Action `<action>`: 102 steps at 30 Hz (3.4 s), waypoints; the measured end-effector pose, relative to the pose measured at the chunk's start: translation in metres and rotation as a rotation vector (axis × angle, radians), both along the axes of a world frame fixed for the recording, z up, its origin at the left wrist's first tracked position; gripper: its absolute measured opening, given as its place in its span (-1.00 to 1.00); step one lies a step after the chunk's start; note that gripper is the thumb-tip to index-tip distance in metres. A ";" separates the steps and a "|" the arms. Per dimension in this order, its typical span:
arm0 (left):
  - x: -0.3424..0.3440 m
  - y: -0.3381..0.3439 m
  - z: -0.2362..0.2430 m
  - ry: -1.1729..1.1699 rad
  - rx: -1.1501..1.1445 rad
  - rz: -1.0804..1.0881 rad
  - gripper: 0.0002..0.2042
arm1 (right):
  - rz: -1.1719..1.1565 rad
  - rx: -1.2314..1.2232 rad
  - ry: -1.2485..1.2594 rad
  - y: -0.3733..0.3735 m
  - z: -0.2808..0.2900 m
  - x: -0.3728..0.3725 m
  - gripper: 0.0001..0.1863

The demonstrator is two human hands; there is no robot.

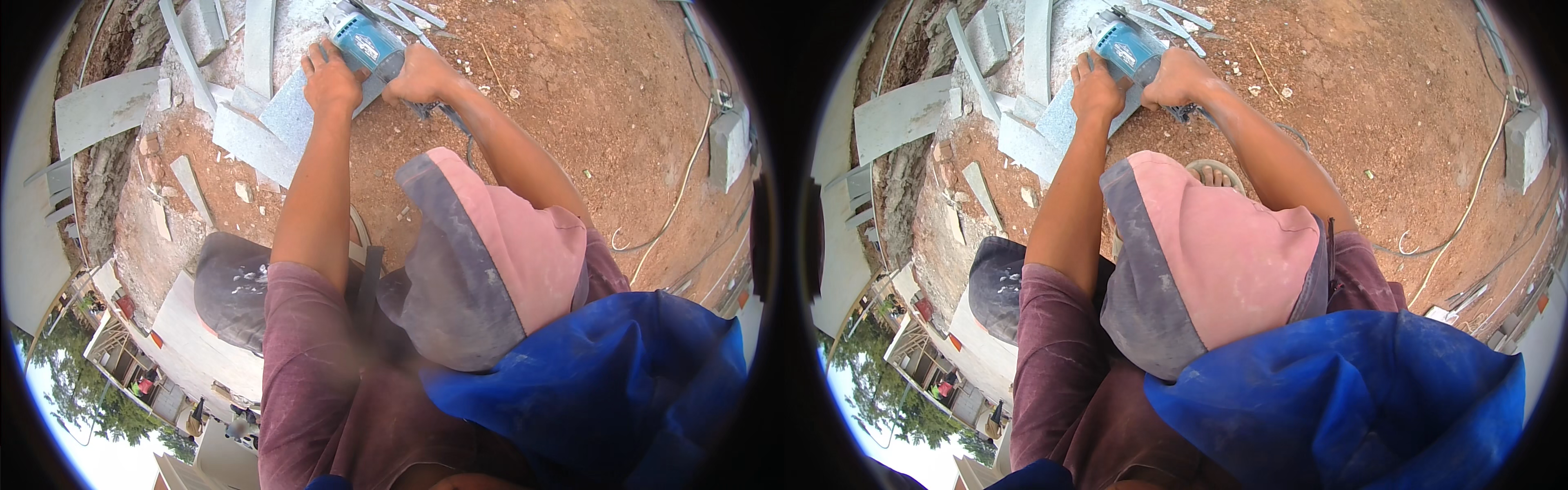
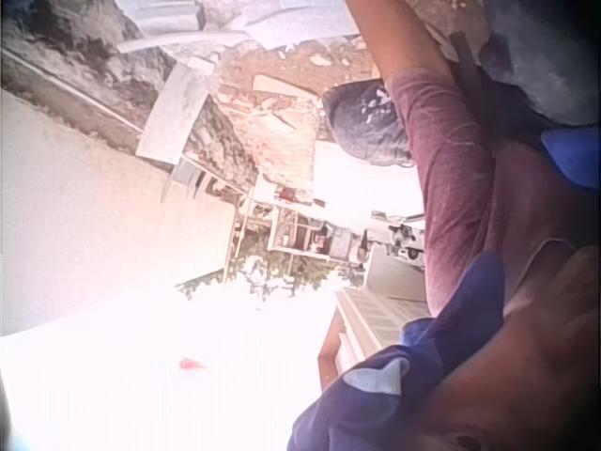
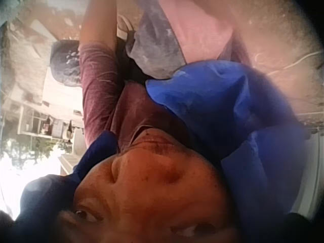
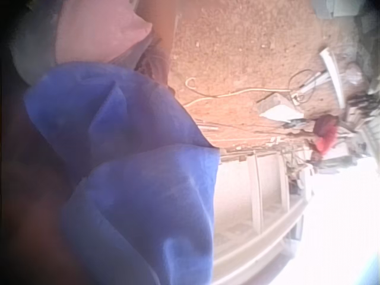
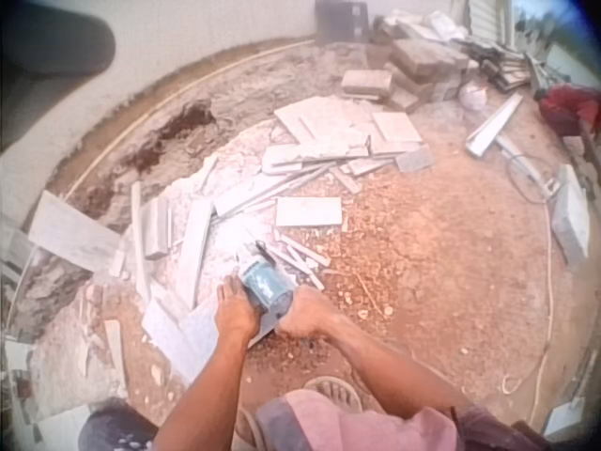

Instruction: The person uses an angle grinder to cut a rectangular ceramic tile on a construction site. They position the tile on the ground, hold it steady with one hand, and guide the grinder along a straight line to slice through the material.

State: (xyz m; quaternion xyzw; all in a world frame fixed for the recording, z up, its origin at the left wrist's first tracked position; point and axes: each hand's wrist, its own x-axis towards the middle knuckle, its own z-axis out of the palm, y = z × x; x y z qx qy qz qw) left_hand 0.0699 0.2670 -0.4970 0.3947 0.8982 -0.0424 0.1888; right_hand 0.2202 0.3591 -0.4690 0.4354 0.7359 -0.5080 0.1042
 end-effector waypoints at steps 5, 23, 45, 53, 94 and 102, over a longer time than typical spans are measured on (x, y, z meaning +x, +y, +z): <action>0.001 0.001 0.000 -0.003 0.004 -0.001 -0.01 | 0.011 0.062 0.013 0.002 -0.010 -0.003 -0.59; -0.002 -0.001 -0.006 0.019 0.019 -0.010 0.00 | 0.017 0.028 0.012 -0.001 -0.001 0.007 -0.59; -0.002 -0.003 -0.007 0.025 0.045 -0.013 -0.03 | -0.012 0.013 0.009 -0.007 0.006 0.018 -0.52; 0.000 -0.001 -0.003 0.024 0.034 -0.010 -0.02 | -0.023 0.041 0.006 -0.008 0.002 0.018 -0.54; -0.001 -0.002 -0.006 0.034 0.019 -0.013 -0.02 | -0.005 0.020 0.043 -0.012 0.000 0.027 -0.57; 0.000 -0.002 -0.004 0.024 0.022 -0.006 -0.02 | 0.004 0.008 0.011 -0.009 -0.003 0.019 -0.54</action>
